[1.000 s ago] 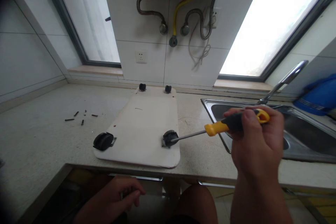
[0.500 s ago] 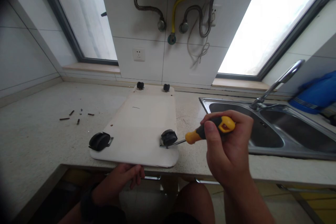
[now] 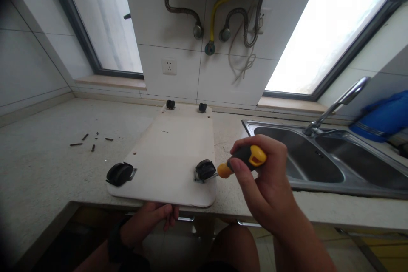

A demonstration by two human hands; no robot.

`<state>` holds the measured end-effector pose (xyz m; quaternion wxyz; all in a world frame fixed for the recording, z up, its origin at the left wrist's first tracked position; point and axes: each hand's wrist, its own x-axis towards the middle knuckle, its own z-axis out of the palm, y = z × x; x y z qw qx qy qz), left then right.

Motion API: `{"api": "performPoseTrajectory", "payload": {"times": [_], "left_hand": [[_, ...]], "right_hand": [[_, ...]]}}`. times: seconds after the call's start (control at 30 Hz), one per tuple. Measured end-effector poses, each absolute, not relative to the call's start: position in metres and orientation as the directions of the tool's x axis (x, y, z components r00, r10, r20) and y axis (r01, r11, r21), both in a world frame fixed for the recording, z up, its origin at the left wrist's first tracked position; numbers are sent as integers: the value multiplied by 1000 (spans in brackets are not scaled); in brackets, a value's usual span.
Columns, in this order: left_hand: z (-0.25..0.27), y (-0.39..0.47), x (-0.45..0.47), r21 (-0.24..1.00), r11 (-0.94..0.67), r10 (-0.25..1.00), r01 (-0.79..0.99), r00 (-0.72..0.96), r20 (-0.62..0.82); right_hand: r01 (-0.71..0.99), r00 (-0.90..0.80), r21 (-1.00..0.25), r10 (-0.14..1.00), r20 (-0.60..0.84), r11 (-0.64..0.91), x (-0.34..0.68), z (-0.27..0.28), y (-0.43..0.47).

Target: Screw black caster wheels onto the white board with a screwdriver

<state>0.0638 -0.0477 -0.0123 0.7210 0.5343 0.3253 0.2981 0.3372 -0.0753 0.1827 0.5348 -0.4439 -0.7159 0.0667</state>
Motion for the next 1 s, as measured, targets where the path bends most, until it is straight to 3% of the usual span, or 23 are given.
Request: {"api": "performPoseTrajectory", "payload": {"times": [0.1, 0.2, 0.33, 0.57, 0.77, 0.87, 1.0], "left_hand": [[-12, -48, 65, 956, 265, 780, -122, 610, -138], [-8, -50, 65, 955, 267, 789, -125, 597, -143], [-4, -52, 67, 955, 274, 801, -112, 576, -162], [0, -53, 71, 958, 265, 793, -108, 589, -154], [-1, -56, 72, 966, 239, 815, -95, 561, -146], [0, -55, 71, 965, 241, 818, -101, 556, -146], [2, -54, 70, 969, 235, 813, -74, 561, -155]], "right_hand": [[592, -183, -528, 740, 648, 609, 340, 195, -78], [571, -317, -579, 807, 498, 582, 341, 211, -79], [559, -390, -596, 817, 424, 576, 340, 224, -74], [717, -230, -476, 818, 527, 509, 320, 228, -71], [841, -55, -376, 754, 655, 388, 298, 224, -78], [824, -64, -411, 784, 617, 391, 306, 225, -75], [605, -288, -593, 840, 460, 532, 329, 233, -65]]}}
